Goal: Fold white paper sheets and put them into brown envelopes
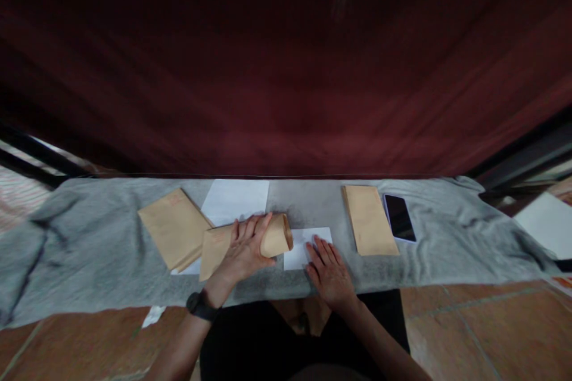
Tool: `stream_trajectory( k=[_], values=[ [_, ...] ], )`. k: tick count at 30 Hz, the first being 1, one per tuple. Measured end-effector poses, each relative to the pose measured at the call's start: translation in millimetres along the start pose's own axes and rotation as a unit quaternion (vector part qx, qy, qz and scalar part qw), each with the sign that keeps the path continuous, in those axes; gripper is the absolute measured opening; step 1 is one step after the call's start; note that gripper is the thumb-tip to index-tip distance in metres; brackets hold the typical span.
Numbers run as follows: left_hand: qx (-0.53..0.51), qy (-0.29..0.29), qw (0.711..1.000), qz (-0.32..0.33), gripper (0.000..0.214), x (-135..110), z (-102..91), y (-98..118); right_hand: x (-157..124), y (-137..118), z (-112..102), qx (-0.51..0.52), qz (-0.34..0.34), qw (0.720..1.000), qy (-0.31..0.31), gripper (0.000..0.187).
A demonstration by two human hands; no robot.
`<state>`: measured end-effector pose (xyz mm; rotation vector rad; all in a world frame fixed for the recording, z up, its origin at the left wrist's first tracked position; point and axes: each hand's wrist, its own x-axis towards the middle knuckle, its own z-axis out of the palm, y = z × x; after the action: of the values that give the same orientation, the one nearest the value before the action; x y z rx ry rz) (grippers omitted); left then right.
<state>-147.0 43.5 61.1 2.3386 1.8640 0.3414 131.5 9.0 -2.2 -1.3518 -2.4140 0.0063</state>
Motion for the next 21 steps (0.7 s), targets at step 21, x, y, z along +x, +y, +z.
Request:
stream_trajectory(
  k=[21],
  values=[
    [0.01,-0.031,0.999,0.002,0.118,3.6,5.4,-5.8,67.6,25.3,-9.9,0.087,0.064,0.989,-0.099,0.063]
  ],
)
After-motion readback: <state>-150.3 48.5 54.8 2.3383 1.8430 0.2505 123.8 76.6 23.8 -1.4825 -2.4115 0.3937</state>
